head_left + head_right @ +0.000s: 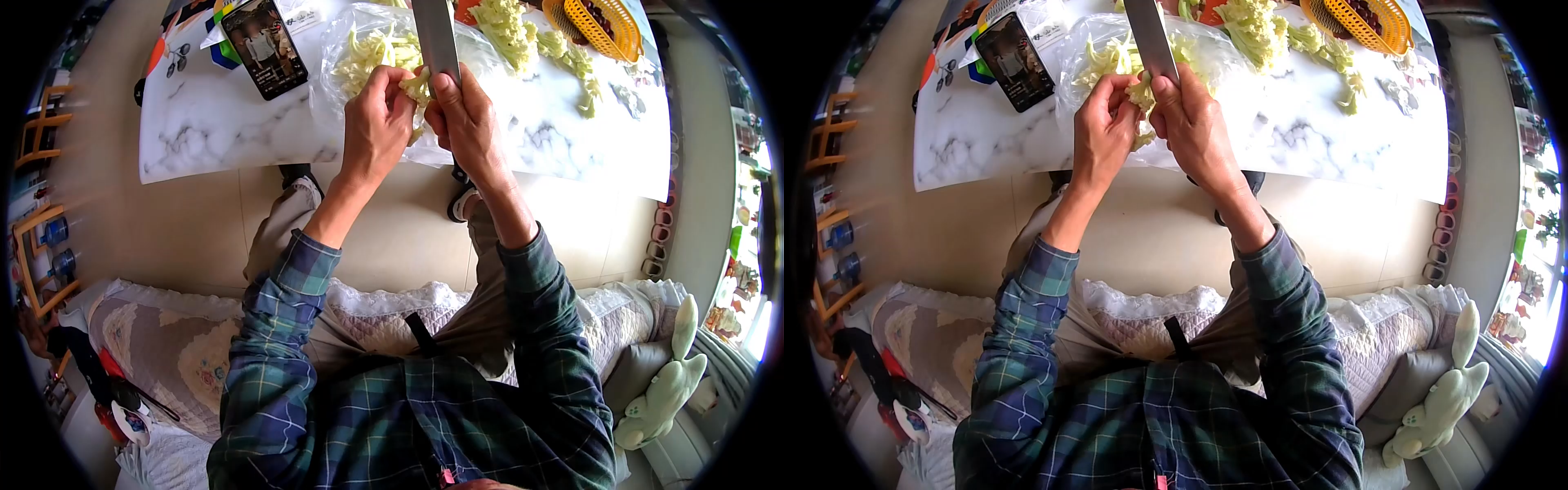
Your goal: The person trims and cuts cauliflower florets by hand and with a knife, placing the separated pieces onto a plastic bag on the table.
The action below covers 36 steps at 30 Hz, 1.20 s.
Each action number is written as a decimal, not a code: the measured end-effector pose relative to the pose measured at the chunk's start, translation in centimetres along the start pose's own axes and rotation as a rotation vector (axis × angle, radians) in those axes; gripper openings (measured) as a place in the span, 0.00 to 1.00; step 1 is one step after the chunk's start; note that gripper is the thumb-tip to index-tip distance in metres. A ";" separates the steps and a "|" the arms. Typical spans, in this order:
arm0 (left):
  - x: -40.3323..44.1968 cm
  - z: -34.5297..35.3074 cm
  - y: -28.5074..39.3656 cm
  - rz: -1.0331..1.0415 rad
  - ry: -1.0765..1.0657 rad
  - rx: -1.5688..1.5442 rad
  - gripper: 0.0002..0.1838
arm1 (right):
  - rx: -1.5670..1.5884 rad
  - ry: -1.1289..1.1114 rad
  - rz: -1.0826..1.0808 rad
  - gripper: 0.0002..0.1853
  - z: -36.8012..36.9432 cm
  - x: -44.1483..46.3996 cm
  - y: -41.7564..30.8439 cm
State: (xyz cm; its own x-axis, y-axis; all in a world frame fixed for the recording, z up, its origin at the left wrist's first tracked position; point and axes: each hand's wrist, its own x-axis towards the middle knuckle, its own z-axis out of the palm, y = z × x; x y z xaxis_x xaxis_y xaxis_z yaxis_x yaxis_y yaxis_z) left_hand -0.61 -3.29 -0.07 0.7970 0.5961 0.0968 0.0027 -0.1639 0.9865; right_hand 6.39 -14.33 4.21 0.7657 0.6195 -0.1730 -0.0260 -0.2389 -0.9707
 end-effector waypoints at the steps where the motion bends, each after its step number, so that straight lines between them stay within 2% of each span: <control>1: 0.0 0.0 -0.1 -0.001 -0.001 0.000 0.06 | 0.013 -0.002 0.008 0.14 0.0 0.0 -0.1; 3: -0.1 0.0 -0.2 0.021 -0.005 0.024 0.07 | 0.025 -0.004 0.017 0.14 0.2 0.0 0.1; 7: 0.2 -0.2 -0.1 0.005 -0.051 -0.053 0.09 | 0.003 0.045 -0.123 0.14 0.4 0.0 0.6; 8: 0.2 -0.5 0.4 -0.053 -0.087 -0.085 0.11 | 0.017 0.064 -0.160 0.14 0.4 0.0 0.5; 13: 0.0 -0.5 2.2 -0.168 -0.123 -0.249 0.13 | -0.013 0.095 -0.074 0.11 -0.2 0.3 0.0; 15: 0.0 -0.3 1.2 -0.088 -0.110 -0.117 0.14 | 0.016 0.073 -0.079 0.12 0.0 0.1 -0.2; 23: 0.4 -0.2 0.4 -0.023 0.010 -0.150 0.12 | 0.000 0.012 -0.055 0.15 -0.1 0.0 -0.1; 28: 0.2 -0.4 1.0 0.107 0.045 0.121 0.11 | 0.000 0.002 -0.070 0.16 0.0 0.0 0.1; 36: 0.1 -0.4 1.3 0.099 0.028 0.129 0.12 | 0.000 0.031 -0.053 0.16 -0.1 -0.1 0.0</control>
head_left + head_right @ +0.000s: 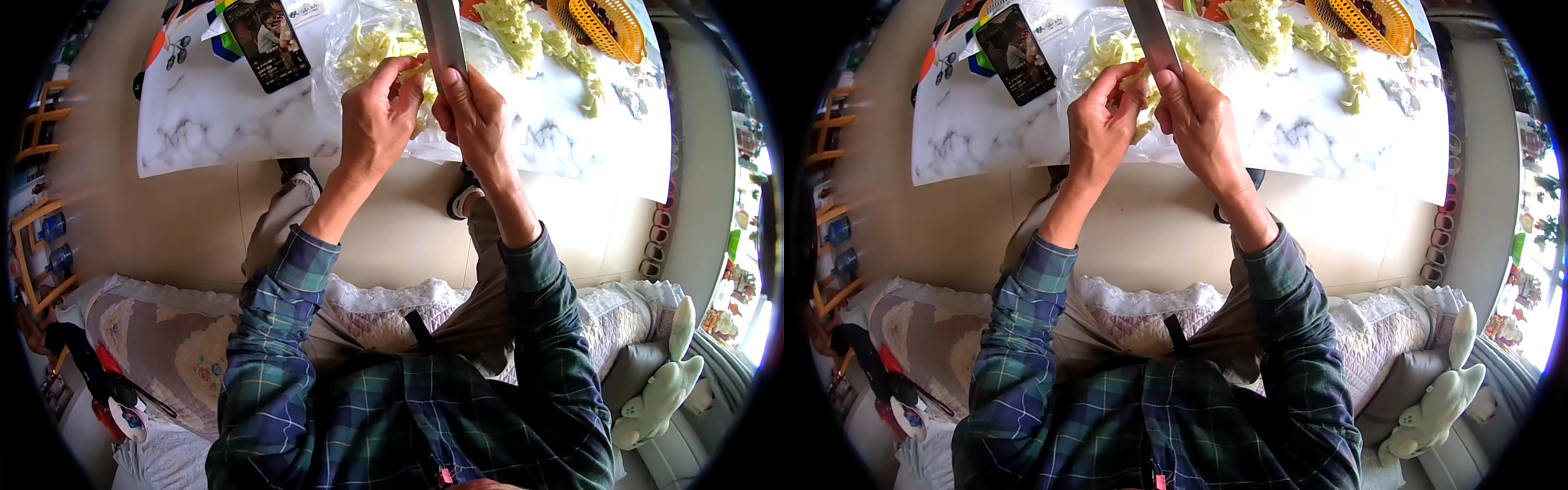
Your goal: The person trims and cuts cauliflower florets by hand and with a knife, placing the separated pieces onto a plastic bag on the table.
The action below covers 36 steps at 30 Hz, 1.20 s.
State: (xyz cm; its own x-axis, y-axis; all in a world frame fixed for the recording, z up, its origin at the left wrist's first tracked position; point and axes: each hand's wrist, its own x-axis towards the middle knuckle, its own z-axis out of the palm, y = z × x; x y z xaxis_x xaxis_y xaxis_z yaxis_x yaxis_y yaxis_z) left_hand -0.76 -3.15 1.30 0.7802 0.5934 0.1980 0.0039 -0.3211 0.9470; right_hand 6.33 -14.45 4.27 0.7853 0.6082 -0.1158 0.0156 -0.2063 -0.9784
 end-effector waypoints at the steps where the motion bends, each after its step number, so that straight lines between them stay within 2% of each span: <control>1: 0.0 0.1 -0.1 0.026 0.013 0.003 0.12 | 0.000 0.000 0.001 0.16 0.0 0.0 0.1; 8: -0.4 0.1 -0.2 0.080 0.024 0.084 0.12 | -0.035 0.041 -0.019 0.14 0.7 -0.1 0.2; 13: -0.4 0.6 -0.7 0.241 0.110 0.178 0.11 | -0.131 0.062 -0.089 0.12 1.0 -0.1 0.9; 17: -0.6 0.7 -0.7 0.172 0.095 0.144 0.11 | 0.002 0.094 -0.039 0.09 1.8 -0.2 0.9; 22: -0.8 0.5 -0.1 0.224 0.090 0.201 0.08 | -0.167 0.127 -0.117 0.08 1.9 -0.3 0.9; 28: -0.9 0.1 0.4 0.263 0.025 0.293 0.11 | -0.126 0.137 -0.110 0.09 1.9 0.0 0.9; 30: -0.9 0.2 0.6 0.143 0.033 0.219 0.12 | -0.107 0.141 -0.096 0.10 1.7 0.0 1.0; 36: -0.5 0.1 0.0 0.092 0.052 0.067 0.11 | -0.140 0.107 -0.118 0.12 1.6 0.2 0.9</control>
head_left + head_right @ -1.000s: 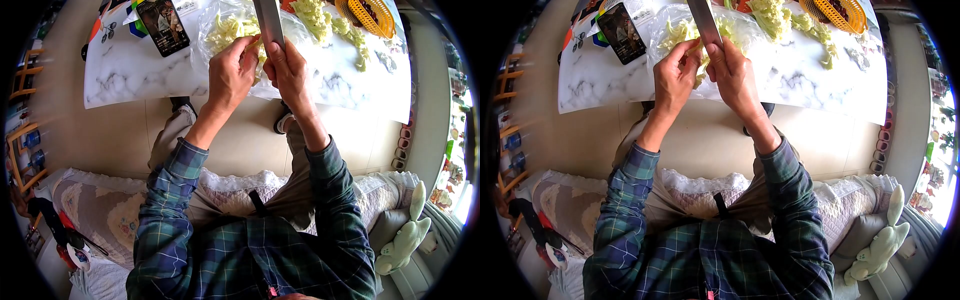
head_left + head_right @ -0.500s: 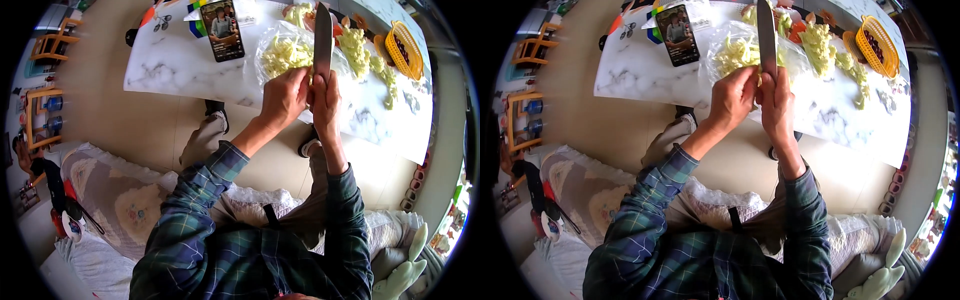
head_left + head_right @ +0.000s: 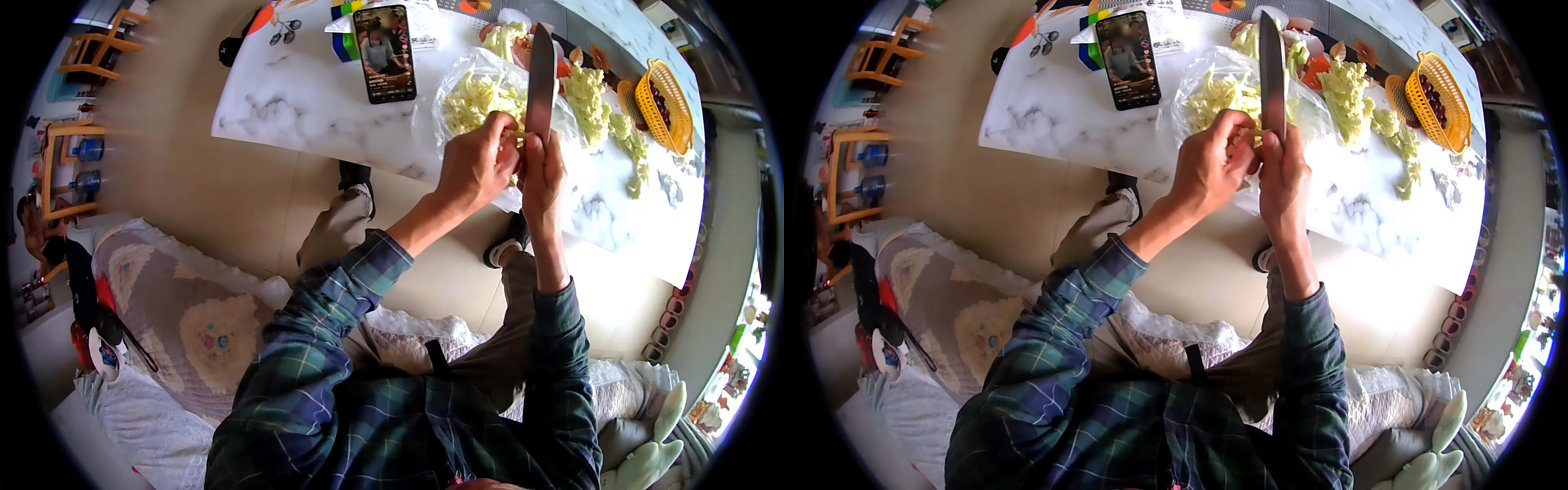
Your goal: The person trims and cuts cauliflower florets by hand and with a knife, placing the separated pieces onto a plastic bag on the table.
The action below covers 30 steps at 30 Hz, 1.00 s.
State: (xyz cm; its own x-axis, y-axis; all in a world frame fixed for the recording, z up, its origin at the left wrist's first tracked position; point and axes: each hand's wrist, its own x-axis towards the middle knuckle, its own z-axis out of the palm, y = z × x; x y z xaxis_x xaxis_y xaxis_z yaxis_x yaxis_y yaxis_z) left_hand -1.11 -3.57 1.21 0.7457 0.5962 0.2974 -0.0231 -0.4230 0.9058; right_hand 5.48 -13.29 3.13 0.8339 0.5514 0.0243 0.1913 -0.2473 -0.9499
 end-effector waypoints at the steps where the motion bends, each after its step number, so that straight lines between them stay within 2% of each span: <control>1: 0.1 0.0 -0.3 -0.052 -0.035 -0.031 0.09 | 0.014 -0.012 0.006 0.13 0.1 0.0 0.0; 3: 0.3 0.0 -0.6 -0.096 -0.038 -0.082 0.08 | -0.014 -0.041 -0.008 0.12 0.0 -0.1 -0.3; 5: 0.3 -0.1 -0.8 -0.030 -0.018 -0.100 0.05 | -0.007 -0.052 -0.007 0.13 0.0 0.0 -0.1; 8: 0.5 -0.4 0.3 -0.096 -0.001 -0.164 0.04 | 0.002 -0.048 0.003 0.12 0.0 0.0 0.3; 14: 0.1 0.4 -0.8 0.025 0.020 -0.080 0.04 | -0.148 0.045 -0.090 0.12 0.7 -0.2 0.9; 18: 0.3 0.3 -0.5 0.023 0.019 -0.095 0.05 | -0.102 0.073 -0.109 0.13 0.7 0.2 1.2; 20: 0.5 -0.1 -0.5 -0.033 -0.010 -0.191 0.05 | 0.180 -0.027 0.104 0.16 0.2 0.5 1.1; 23: 0.8 -0.4 -0.3 -0.016 -0.019 -0.273 0.05 | 0.277 -0.040 0.206 0.18 -0.6 0.6 0.3; 24: 0.9 -0.4 -0.4 -0.031 -0.042 -0.323 0.05 | 0.296 -0.049 0.214 0.19 -0.7 0.6 -0.1; 25: 1.1 -0.6 -0.7 -0.148 -0.118 -0.424 0.04 | 0.332 -0.078 0.232 0.20 -1.0 0.7 -0.3; 30: 1.7 -1.1 -0.5 -0.388 -0.151 -0.708 0.04 | 0.444 -0.094 0.294 0.21 -1.8 1.0 -0.1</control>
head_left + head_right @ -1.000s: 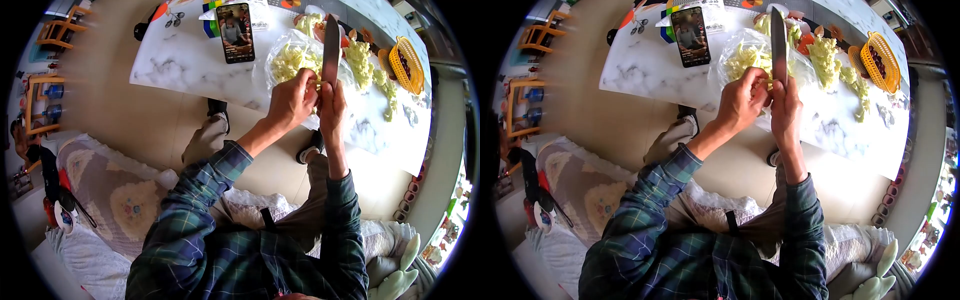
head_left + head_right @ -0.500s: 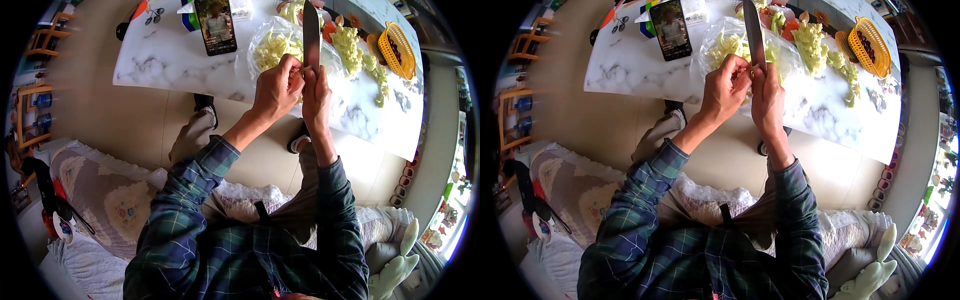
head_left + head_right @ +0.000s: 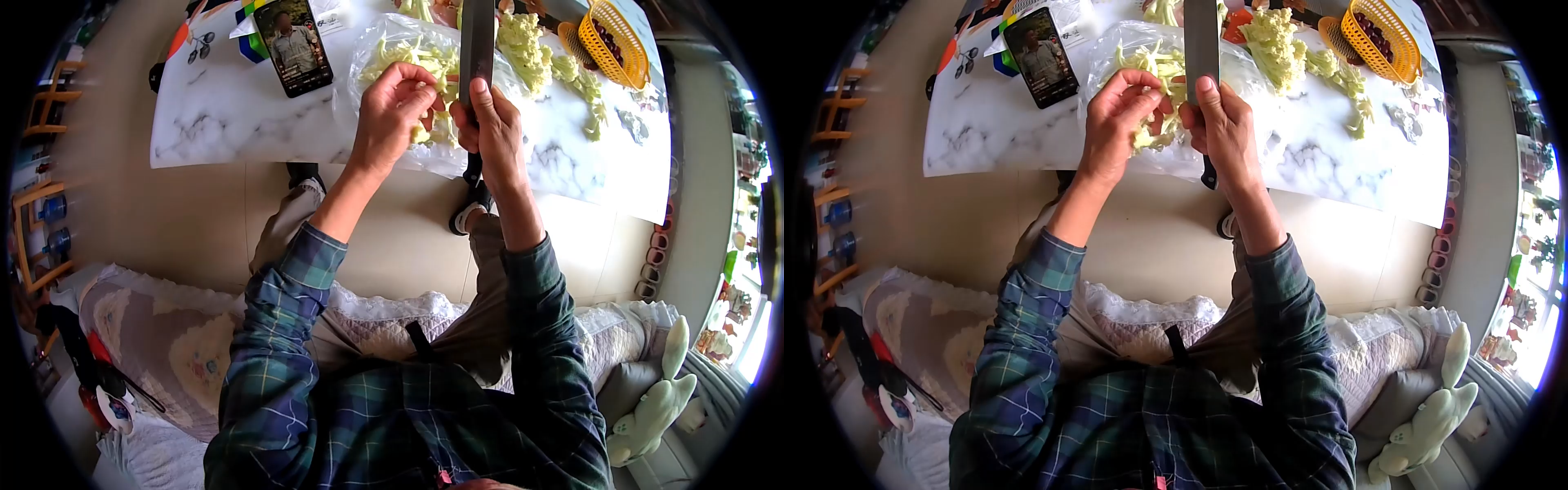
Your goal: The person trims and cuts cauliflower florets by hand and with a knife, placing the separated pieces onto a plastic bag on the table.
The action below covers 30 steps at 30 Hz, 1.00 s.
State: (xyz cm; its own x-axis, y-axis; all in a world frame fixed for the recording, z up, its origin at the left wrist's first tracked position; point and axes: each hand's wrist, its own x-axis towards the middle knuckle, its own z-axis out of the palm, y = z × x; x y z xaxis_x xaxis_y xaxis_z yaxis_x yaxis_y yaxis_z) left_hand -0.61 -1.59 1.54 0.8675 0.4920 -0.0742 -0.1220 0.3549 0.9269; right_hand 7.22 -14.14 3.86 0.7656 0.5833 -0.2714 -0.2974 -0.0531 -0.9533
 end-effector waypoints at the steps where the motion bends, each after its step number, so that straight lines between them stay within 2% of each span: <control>1: 0.0 -0.1 0.1 -0.018 0.009 -0.022 0.04 | 0.012 -0.011 0.003 0.21 -0.1 0.2 0.1; 3: 0.2 -0.5 0.1 -0.021 0.056 -0.027 0.08 | 0.018 0.012 -0.002 0.22 -0.3 0.4 0.4; 5: 0.8 -1.1 -0.1 0.070 0.107 -0.091 0.09 | 0.022 0.038 -0.007 0.22 -0.7 0.7 0.6; 7: 1.3 -1.5 0.4 0.079 0.165 0.000 0.11 | 0.028 0.082 0.008 0.23 -1.7 1.4 0.6; 8: 1.3 -1.6 0.7 0.015 0.187 0.115 0.16 | 0.035 0.048 0.019 0.23 -2.1 1.5 0.5; 12: 1.8 -1.5 0.5 -0.034 0.188 0.211 0.21 | -0.186 0.050 0.021 0.22 -2.8 1.8 0.2; 14: 1.9 -1.9 0.0 0.006 0.119 0.266 0.25 | -0.220 0.081 -0.008 0.23 -3.3 1.7 0.1; 16: 1.7 -1.9 -0.2 0.030 0.148 0.257 0.25 | -0.221 0.115 -0.047 0.24 -3.6 1.5 -0.3; 18: 1.7 -1.9 -0.2 0.055 0.177 0.249 0.25 | -0.213 0.151 -0.065 0.20 -4.0 1.5 -0.4; 21: 1.7 -2.0 -0.3 -0.053 0.121 0.420 0.28 | -0.238 0.144 -0.054 0.19 -4.1 1.2 -0.3; 24: 1.2 -1.5 -0.5 0.093 0.141 0.396 0.28 | -0.293 0.123 -0.062 0.16 -3.6 1.0 -0.6; 27: 0.9 -1.0 0.0 0.116 0.110 0.454 0.15 | -0.262 0.105 -0.050 0.16 -3.4 0.8 -1.1; 28: 0.8 -1.2 -0.2 0.034 0.045 0.350 0.13 | -0.252 0.097 -0.055 0.16 -3.3 0.7 -1.1; 29: 0.8 -1.4 -0.5 -0.047 -0.021 0.240 0.15 | -0.247 0.084 -0.049 0.17 -3.2 0.6 -1.1; 30: 0.8 -1.1 -1.0 -0.048 0.005 0.142 0.23 | -0.230 0.069 -0.040 0.17 -2.9 0.4 -1.1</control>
State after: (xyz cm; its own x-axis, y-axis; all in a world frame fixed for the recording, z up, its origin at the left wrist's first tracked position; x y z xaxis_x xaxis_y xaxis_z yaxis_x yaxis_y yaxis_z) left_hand -0.31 -0.64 0.17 0.8680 0.4816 -0.1212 -0.0107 0.2622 0.9649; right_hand 9.53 -16.20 4.38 0.8136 0.5322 -0.2341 -0.1345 -0.2194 -0.9663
